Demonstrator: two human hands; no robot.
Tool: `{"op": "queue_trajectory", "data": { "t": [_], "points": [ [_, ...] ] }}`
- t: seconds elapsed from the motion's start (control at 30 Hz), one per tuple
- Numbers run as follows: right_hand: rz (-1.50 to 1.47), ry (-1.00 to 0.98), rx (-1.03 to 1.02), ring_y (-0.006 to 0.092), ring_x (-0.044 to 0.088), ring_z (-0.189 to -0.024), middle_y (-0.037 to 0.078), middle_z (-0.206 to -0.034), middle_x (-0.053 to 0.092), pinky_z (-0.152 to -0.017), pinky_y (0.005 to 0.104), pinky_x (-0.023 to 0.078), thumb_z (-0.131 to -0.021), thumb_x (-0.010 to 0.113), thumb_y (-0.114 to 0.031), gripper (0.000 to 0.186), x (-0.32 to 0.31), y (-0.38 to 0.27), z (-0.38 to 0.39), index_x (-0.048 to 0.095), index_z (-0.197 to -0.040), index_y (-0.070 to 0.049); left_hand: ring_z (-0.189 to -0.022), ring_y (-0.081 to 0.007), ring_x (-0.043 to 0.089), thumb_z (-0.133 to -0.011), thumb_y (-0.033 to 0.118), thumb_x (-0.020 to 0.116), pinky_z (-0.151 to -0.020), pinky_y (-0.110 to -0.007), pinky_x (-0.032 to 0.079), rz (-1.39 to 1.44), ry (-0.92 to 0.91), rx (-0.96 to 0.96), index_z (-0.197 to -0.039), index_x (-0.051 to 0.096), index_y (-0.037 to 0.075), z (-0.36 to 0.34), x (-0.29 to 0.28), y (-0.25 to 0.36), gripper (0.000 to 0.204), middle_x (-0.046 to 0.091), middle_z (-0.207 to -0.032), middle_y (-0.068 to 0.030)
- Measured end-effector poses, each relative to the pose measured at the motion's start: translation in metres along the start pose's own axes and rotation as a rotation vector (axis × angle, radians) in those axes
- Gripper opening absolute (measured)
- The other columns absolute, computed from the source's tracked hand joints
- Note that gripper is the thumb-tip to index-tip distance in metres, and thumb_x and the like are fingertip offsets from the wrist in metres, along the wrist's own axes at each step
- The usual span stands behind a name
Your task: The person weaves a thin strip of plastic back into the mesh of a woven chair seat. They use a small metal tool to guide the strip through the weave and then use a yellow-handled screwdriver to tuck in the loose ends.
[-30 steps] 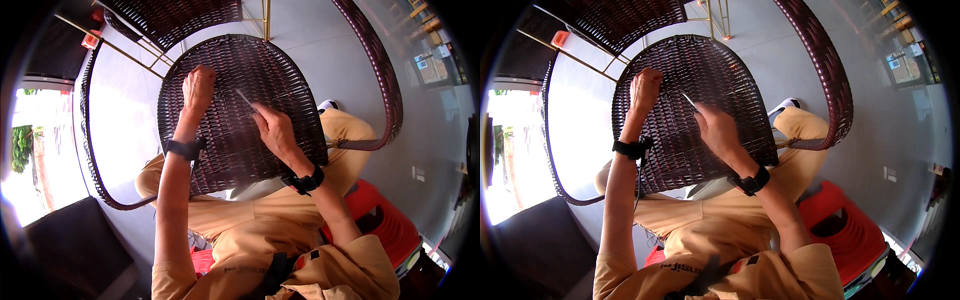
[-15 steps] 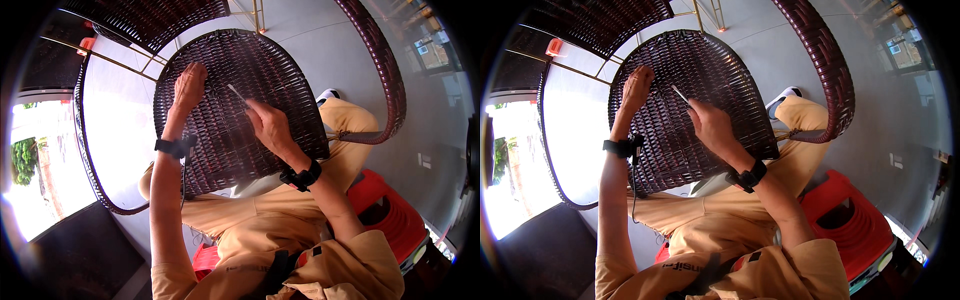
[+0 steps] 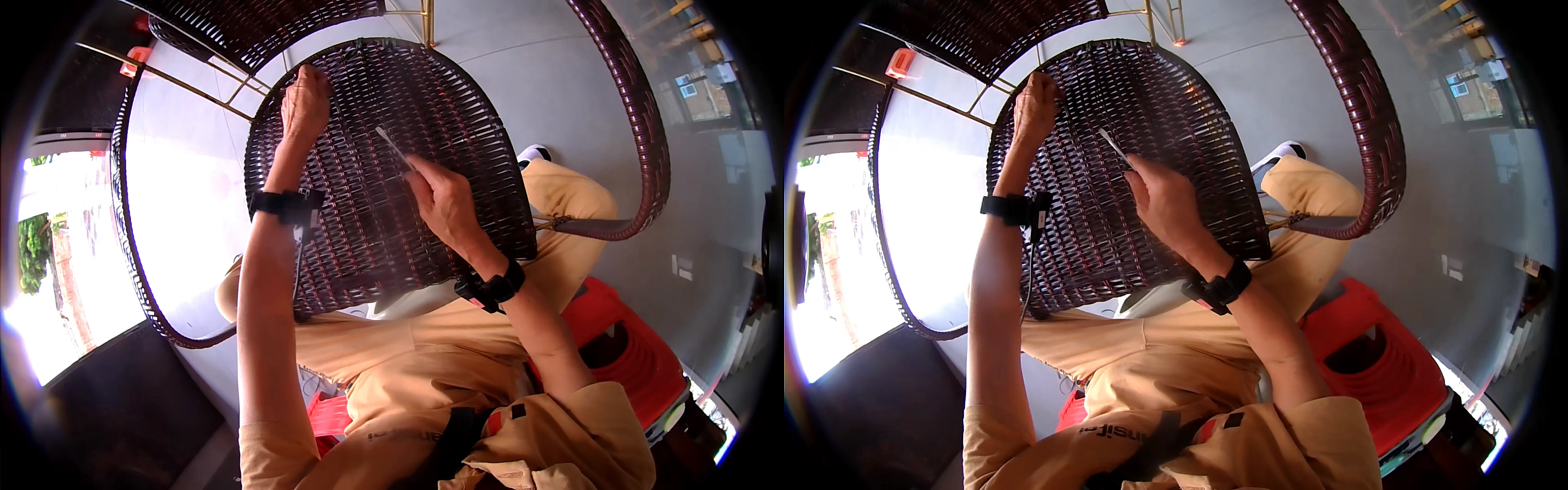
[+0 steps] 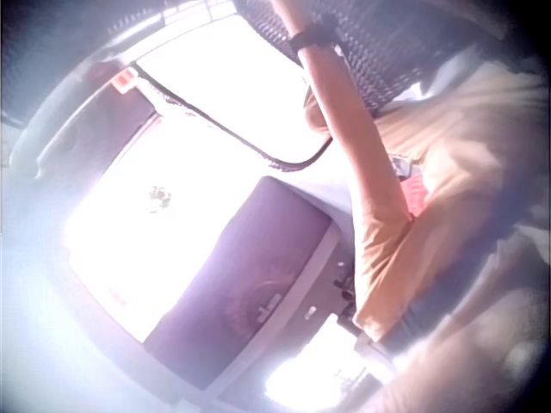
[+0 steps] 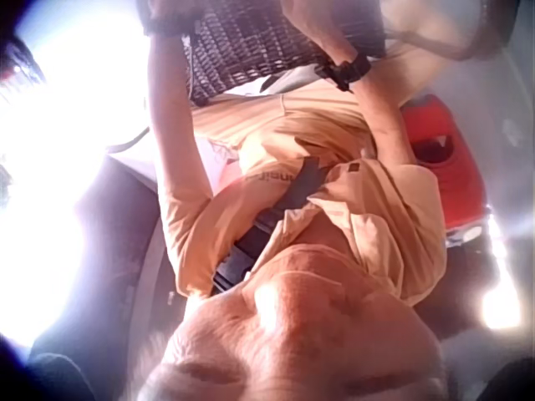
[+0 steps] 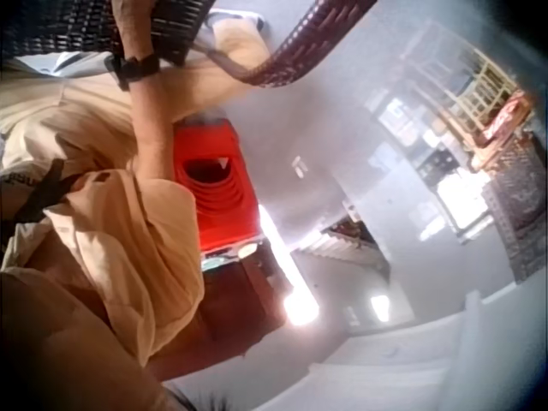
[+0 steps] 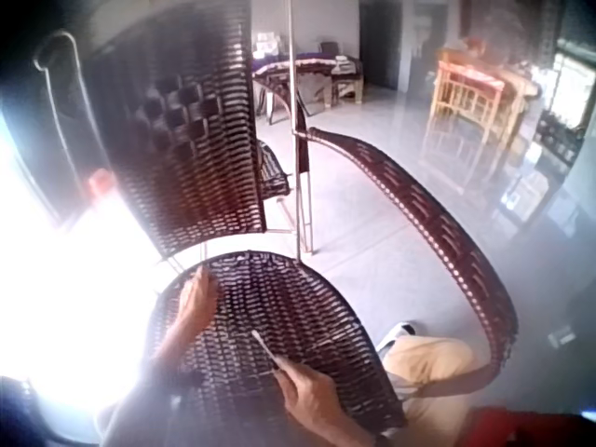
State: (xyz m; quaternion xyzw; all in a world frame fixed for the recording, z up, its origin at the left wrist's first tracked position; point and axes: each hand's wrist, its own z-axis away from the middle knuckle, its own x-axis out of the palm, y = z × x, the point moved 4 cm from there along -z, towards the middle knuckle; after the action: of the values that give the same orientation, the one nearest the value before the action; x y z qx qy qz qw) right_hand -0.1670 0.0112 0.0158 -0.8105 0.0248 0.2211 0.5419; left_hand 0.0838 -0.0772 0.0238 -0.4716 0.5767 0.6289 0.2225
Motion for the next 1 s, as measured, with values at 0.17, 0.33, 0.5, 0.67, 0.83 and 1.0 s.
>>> {"op": "queue_trajectory", "data": {
  "t": [0.17,0.33,0.5,0.67,0.83,1.0],
  "points": [
    [-0.02,0.008,-0.009,0.0355,0.065,-0.075,0.021,-0.088,0.065,-0.063,0.0361,0.052,-0.085,0.063,-0.006,0.023,0.001,0.003,0.001,0.062,-0.107,0.002,-0.075,-0.0155,0.062,-0.093,0.014,0.049,-0.07,-0.031,0.05,0.569,-0.086,-0.143,-0.107,0.053,0.004,0.013,0.0,-0.007,0.018,0.068,-0.082,-0.0087],
    [-0.022,0.002,-0.012,0.0364,0.065,-0.075,0.021,-0.087,0.065,-0.062,0.0364,0.052,-0.085,0.062,-0.006,0.023,0.0,-0.002,-0.001,0.062,-0.107,0.001,-0.085,-0.0121,0.061,-0.09,0.013,0.058,-0.08,-0.026,0.047,0.802,-0.263,-0.089,-0.116,0.058,0.001,0.021,0.001,-0.019,0.029,0.069,-0.094,-0.0084],
    [0.032,-0.004,-0.026,0.0366,0.064,-0.077,0.02,-0.088,0.065,-0.062,0.0369,0.051,-0.086,0.061,-0.005,0.021,-0.001,-0.003,-0.001,0.062,-0.106,0.0,-0.071,-0.0111,0.064,-0.085,0.007,0.061,-0.069,-0.025,0.051,0.638,-0.062,-0.037,-0.097,0.068,-0.003,0.023,0.008,-0.016,0.017,0.071,-0.083,-0.008],
    [-0.009,-0.005,-0.022,0.0364,0.065,-0.078,0.02,-0.09,0.065,-0.063,0.0368,0.052,-0.086,0.061,-0.005,0.021,0.001,-0.001,-0.001,0.062,-0.106,0.001,-0.068,-0.0128,0.064,-0.084,0.01,0.06,-0.067,-0.026,0.05,0.583,0.045,-0.082,-0.09,0.068,-0.003,0.027,0.011,-0.007,0.016,0.07,-0.078,-0.0087],
    [-0.024,-0.022,0.0,0.0355,0.066,-0.079,0.021,-0.092,0.066,-0.064,0.0364,0.052,-0.086,0.061,-0.005,0.022,0.001,-0.001,0.0,0.061,-0.108,0.001,-0.065,-0.0132,0.063,-0.084,0.014,0.055,-0.065,-0.027,0.049,0.599,0.067,-0.16,-0.085,0.07,-0.001,0.024,0.012,-0.004,0.021,0.07,-0.073,-0.0076],
    [0.019,-0.014,-0.027,0.0225,0.068,-0.073,0.018,-0.088,0.068,-0.062,0.029,0.052,-0.089,0.06,-0.003,0.021,-0.002,-0.001,0.001,0.062,-0.109,0.005,-0.063,-0.0105,0.061,-0.084,0.013,0.057,-0.062,-0.025,0.047,0.721,0.067,-0.28,-0.082,0.071,0.001,0.02,0.021,-0.009,0.019,0.069,-0.071,-0.0054]
  ]
}}
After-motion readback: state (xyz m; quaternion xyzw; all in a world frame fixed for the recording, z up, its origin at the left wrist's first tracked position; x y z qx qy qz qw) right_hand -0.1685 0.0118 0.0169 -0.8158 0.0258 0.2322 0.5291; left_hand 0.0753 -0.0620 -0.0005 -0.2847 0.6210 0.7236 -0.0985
